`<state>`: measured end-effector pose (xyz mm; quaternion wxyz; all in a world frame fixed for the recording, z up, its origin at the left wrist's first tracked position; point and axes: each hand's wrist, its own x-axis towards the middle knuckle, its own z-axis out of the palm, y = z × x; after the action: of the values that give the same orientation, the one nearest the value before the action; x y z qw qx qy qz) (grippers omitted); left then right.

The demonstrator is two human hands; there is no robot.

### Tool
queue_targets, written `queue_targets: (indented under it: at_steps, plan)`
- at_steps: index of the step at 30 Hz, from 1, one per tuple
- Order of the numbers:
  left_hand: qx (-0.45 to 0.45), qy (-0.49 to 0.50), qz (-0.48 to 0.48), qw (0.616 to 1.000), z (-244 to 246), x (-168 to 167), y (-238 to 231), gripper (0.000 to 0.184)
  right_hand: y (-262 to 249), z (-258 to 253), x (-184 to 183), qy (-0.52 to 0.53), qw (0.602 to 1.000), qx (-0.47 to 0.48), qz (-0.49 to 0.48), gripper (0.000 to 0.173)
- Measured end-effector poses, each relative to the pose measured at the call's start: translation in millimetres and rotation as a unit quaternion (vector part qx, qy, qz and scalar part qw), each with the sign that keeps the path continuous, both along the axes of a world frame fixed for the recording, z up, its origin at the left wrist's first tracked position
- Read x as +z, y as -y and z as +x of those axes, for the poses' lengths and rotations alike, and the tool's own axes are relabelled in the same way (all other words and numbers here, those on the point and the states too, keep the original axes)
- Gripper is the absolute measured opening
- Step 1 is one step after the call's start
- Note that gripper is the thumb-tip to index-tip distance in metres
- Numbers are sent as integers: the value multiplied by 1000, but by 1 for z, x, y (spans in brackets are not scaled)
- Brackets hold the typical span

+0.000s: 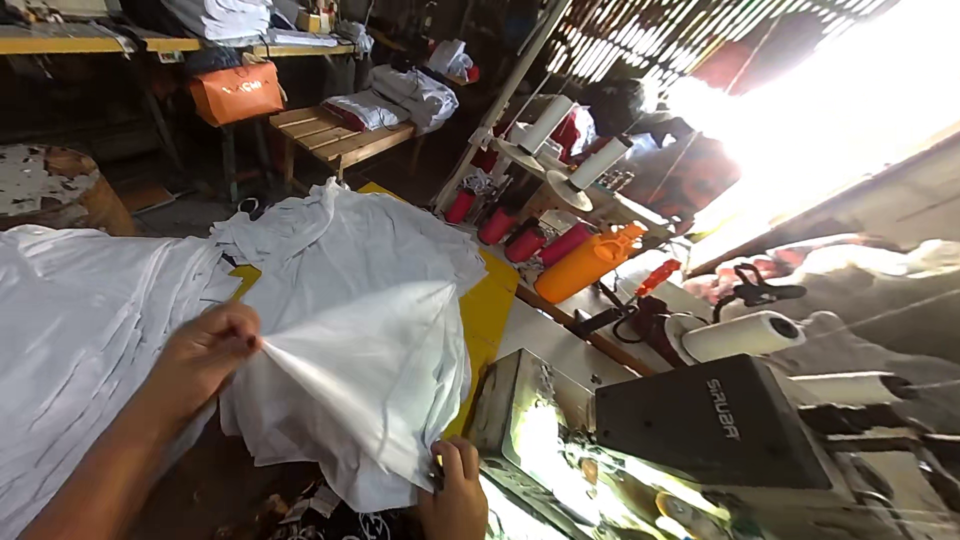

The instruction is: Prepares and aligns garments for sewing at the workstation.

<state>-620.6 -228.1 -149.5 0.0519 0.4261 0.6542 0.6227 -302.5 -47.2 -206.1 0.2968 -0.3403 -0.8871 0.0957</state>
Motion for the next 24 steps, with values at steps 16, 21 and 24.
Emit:
queue_targets:
  at_steps: [16,21,24]
  plan:
    - [-82,-241,-156,954,66,-110,-39,36,-11,46,-25,-17,988,73,-134,12]
    - [-84,-275,-166,943,66,-111,-49,33,-7,38,-24,-3,994,31,-109,16]
    - [-106,-277,-175,939,63,-109,-48,22,-8,38,-22,42,998,54,9,16]
